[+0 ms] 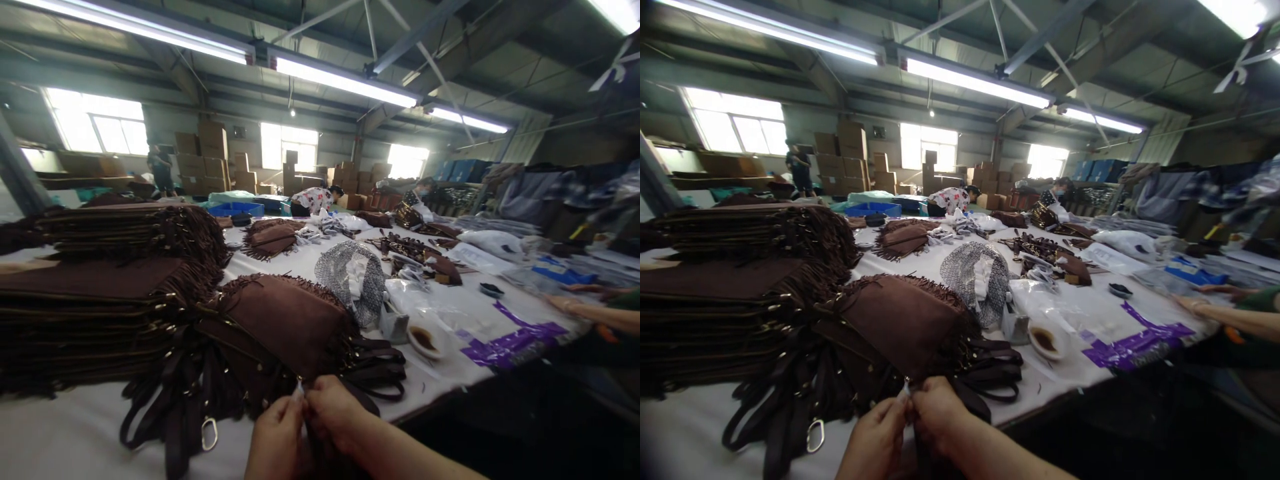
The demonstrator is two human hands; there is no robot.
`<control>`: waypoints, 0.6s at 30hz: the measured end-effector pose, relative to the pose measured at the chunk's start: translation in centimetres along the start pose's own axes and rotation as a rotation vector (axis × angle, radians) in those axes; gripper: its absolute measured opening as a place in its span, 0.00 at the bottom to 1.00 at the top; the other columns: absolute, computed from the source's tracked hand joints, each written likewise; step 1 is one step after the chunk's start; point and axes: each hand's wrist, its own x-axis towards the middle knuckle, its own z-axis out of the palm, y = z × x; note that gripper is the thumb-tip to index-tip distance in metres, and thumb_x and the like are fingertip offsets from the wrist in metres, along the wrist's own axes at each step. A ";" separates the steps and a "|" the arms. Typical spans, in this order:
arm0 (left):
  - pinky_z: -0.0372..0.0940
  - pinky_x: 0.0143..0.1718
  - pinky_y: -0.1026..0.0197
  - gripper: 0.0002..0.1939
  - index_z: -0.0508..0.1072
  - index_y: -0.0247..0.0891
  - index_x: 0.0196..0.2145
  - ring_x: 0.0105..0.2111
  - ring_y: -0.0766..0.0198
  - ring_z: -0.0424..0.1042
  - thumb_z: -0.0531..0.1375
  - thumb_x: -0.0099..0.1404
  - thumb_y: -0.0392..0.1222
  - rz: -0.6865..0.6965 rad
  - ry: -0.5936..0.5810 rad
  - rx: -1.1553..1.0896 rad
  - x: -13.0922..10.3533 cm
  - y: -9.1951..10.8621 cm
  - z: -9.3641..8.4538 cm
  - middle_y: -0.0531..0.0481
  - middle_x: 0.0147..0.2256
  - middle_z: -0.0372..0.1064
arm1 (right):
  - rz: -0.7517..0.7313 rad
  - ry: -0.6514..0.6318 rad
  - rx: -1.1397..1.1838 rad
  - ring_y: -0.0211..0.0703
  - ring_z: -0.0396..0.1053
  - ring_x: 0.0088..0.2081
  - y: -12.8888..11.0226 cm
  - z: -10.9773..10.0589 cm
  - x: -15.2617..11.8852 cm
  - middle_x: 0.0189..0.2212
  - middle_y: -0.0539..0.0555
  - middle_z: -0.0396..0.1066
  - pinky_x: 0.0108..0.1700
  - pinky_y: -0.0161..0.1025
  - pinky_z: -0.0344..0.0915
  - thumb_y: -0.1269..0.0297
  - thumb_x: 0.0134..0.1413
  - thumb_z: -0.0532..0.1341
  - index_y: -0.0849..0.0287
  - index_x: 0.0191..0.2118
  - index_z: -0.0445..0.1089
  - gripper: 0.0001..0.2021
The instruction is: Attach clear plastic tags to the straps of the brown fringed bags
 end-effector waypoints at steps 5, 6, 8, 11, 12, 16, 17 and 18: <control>0.61 0.33 0.62 0.18 0.76 0.40 0.28 0.31 0.59 0.70 0.55 0.63 0.55 0.342 0.042 0.398 -0.2 -0.5 -0.7 0.49 0.27 0.74 | -0.183 0.025 0.178 0.30 0.53 0.16 1.2 -0.5 -0.7 0.14 0.45 0.60 0.19 0.30 0.47 0.55 0.44 0.66 0.62 0.23 0.67 0.15; 0.61 0.35 0.62 0.17 0.76 0.41 0.30 0.32 0.58 0.71 0.53 0.64 0.53 0.376 0.035 0.433 -0.2 -0.6 -0.7 0.48 0.29 0.75 | -0.221 0.002 0.261 0.30 0.56 0.18 1.3 -0.4 -0.8 0.15 0.46 0.62 0.21 0.31 0.51 0.54 0.43 0.68 0.63 0.23 0.68 0.16; 0.61 0.36 0.61 0.16 0.76 0.41 0.32 0.33 0.58 0.72 0.53 0.65 0.52 0.423 0.037 0.469 -0.3 -0.9 -0.6 0.46 0.31 0.76 | -0.236 -0.070 0.439 0.32 0.61 0.23 1.5 -0.1 -0.9 0.19 0.49 0.67 0.27 0.31 0.57 0.56 0.39 0.71 0.64 0.24 0.70 0.16; 0.62 0.34 0.62 0.16 0.75 0.40 0.29 0.32 0.59 0.71 0.55 0.64 0.53 0.391 0.034 0.371 -0.2 -1.3 -0.2 0.47 0.30 0.75 | -0.178 -0.183 0.672 0.36 0.66 0.28 1.5 0.7 -0.8 0.24 0.52 0.72 0.35 0.33 0.62 0.63 0.35 0.74 0.65 0.26 0.74 0.13; 0.62 0.32 0.63 0.17 0.74 0.39 0.28 0.30 0.61 0.70 0.56 0.63 0.55 0.338 0.021 0.274 -0.2 -1.5 -0.1 0.48 0.27 0.73 | -0.158 -0.207 0.729 0.37 0.67 0.29 1.6 1.0 -0.8 0.25 0.53 0.73 0.36 0.34 0.63 0.64 0.35 0.74 0.65 0.27 0.75 0.13; 0.47 0.15 0.70 0.21 0.67 0.40 0.26 0.13 0.74 0.51 0.65 0.52 0.60 -0.051 -0.122 -0.307 0.1 -2.0 0.1 0.63 0.14 0.52 | -0.018 -0.315 0.836 0.38 0.69 0.29 2.0 1.4 -0.3 0.26 0.54 0.74 0.37 0.35 0.64 0.64 0.42 0.72 0.65 0.34 0.77 0.12; 0.42 0.13 0.71 0.22 0.65 0.40 0.26 0.11 0.77 0.44 0.67 0.50 0.59 -0.145 -0.182 -0.432 0.2 -2.1 0.0 0.66 0.13 0.47 | 0.026 -0.352 0.846 0.39 0.70 0.29 2.1 1.4 -0.2 0.26 0.54 0.75 0.37 0.36 0.64 0.63 0.44 0.71 0.65 0.36 0.77 0.12; 0.40 0.13 0.72 0.23 0.64 0.40 0.26 0.11 0.78 0.41 0.69 0.48 0.58 -0.221 -0.251 -0.531 0.3 -2.0 0.0 0.67 0.13 0.44 | 0.064 -0.392 0.852 0.40 0.71 0.30 2.1 1.3 0.0 0.27 0.55 0.75 0.38 0.37 0.65 0.63 0.46 0.70 0.64 0.37 0.77 0.13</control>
